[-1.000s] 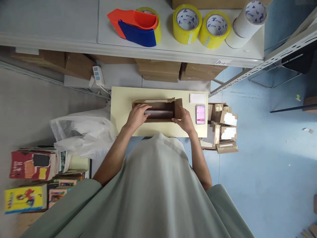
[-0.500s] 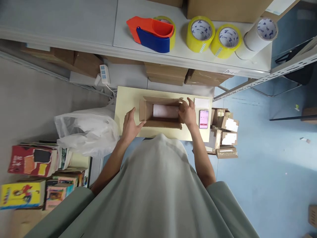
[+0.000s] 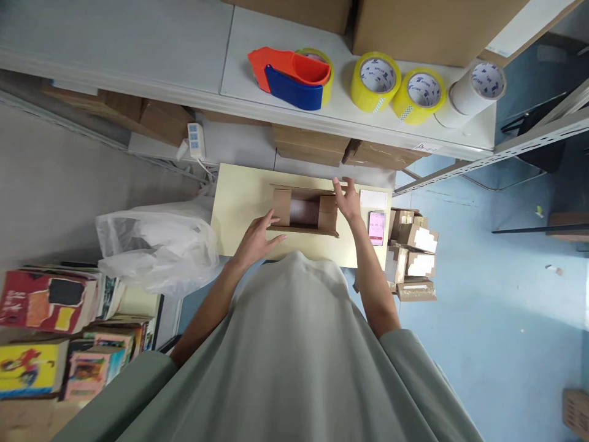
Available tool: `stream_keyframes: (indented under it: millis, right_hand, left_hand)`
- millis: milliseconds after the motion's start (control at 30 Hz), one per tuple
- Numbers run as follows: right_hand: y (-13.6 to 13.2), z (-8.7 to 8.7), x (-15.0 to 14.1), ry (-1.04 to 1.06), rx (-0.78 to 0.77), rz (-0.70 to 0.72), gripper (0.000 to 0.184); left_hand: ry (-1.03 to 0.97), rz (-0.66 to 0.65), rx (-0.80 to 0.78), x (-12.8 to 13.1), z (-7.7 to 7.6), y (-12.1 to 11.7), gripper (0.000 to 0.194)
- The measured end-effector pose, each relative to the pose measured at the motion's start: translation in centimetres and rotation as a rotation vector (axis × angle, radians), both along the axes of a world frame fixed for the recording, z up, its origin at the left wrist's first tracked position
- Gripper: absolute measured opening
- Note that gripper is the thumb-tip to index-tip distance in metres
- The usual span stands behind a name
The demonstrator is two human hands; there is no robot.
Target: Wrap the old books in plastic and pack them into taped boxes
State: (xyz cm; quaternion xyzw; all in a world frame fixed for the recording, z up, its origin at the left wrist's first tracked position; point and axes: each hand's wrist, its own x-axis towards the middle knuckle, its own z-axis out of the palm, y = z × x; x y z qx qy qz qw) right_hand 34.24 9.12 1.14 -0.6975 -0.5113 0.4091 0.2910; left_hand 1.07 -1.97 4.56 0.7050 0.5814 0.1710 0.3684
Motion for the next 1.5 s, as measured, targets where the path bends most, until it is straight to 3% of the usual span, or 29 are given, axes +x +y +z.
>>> stream_keyframes:
  millis: [100, 267, 367, 467, 600, 767, 1000, 1300, 1500]
  right_hand:
    - [-0.4, 0.3, -0.1, 0.055, -0.076, -0.054, 0.070]
    - [-1.3, 0.3, 0.6, -0.091, -0.006, 0.147, 0.033]
    - [-2.4, 0.2, 1.0, -0.127, -0.023, 0.154, 0.024]
    - [-4.0, 0.1, 1.1, -0.027, -0.068, 0.108, 0.043]
    - [-6.3, 0.1, 0.6, 0.060, -0.064, 0.058, 0.065]
    - [-8.7, -0.2, -0.9, 0.121, -0.022, -0.056, 0.081]
    - [-10.8, -0.1, -3.5, 0.148, -0.019, -0.186, 0.068]
    - [-11.6, -1.9, -4.4, 0.141, -0.007, -0.231, 0.060]
    - [-11.6, -2.9, -4.4, 0.126, 0.032, -0.251, 0.062]
  left_hand:
    - [0.030, 0.023, -0.036, 0.2, -0.3, 0.6, 0.085]
    - [0.105, 0.168, -0.084, 0.7, -1.4, 2.2, 0.071]
    - [0.117, 0.297, -0.084, 1.0, -2.3, 3.2, 0.064]
    - [0.054, 0.352, -0.058, 1.2, -2.9, 4.0, 0.073]
    - [-0.030, 0.279, -0.066, 1.5, -3.0, 4.4, 0.053]
    - [0.073, 0.331, -0.116, 2.2, -2.3, 4.2, 0.052]
    - [0.116, 0.427, -0.091, 1.3, -1.6, 3.8, 0.045]
    - [0.047, 0.451, -0.146, -1.1, -3.5, 2.9, 0.036]
    - [0.022, 0.415, -0.122, -1.6, -4.0, 3.4, 0.034]
